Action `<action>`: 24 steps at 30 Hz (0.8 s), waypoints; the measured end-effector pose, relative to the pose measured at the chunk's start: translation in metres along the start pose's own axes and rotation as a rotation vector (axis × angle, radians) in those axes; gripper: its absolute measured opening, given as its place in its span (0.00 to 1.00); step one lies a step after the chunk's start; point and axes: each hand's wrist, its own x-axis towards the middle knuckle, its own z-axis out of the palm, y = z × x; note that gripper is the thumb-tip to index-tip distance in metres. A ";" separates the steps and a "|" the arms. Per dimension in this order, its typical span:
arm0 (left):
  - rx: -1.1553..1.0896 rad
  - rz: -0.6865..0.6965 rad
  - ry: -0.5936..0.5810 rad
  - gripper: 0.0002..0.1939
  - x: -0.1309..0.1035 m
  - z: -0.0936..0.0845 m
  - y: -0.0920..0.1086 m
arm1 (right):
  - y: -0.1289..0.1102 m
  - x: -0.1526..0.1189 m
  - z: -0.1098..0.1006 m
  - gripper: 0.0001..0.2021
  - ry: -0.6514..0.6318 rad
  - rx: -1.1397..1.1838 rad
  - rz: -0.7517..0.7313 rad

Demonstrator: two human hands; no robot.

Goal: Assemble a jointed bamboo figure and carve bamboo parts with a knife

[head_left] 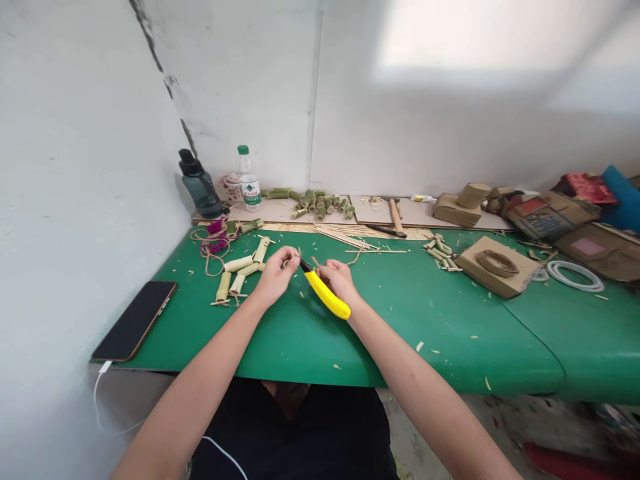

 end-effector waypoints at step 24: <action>0.006 -0.037 0.023 0.19 0.003 -0.006 -0.003 | -0.018 0.000 -0.023 0.37 0.179 -0.057 -0.211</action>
